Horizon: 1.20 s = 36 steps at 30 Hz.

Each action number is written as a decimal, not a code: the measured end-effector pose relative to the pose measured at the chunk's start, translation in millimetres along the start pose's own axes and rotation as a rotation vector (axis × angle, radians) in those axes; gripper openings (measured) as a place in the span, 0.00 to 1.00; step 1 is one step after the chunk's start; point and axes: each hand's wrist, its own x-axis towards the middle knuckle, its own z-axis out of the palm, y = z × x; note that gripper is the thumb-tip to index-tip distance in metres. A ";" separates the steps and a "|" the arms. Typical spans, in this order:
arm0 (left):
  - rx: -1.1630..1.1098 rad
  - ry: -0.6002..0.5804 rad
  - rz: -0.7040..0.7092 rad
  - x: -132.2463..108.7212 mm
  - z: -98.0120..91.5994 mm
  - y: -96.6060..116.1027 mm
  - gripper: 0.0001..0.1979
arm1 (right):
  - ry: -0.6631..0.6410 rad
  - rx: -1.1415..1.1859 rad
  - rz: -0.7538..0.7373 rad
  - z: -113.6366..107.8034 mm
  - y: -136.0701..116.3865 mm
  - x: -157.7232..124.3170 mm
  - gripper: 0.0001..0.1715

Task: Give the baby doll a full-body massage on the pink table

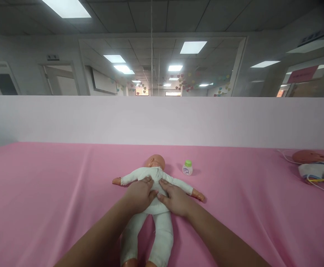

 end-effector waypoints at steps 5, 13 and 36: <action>0.023 -0.013 -0.041 3.7 -5.3 -0.8 0.32 | 0.036 -0.007 -0.012 -0.2 6.6 9.4 0.45; 0.029 0.007 -0.008 21.6 1.4 -10.9 0.33 | 0.112 -0.049 -0.005 -0.4 14.8 35.0 0.41; -0.063 0.078 0.063 43.1 9.8 -23.0 0.26 | 0.095 -0.042 0.076 0.3 8.7 49.8 0.40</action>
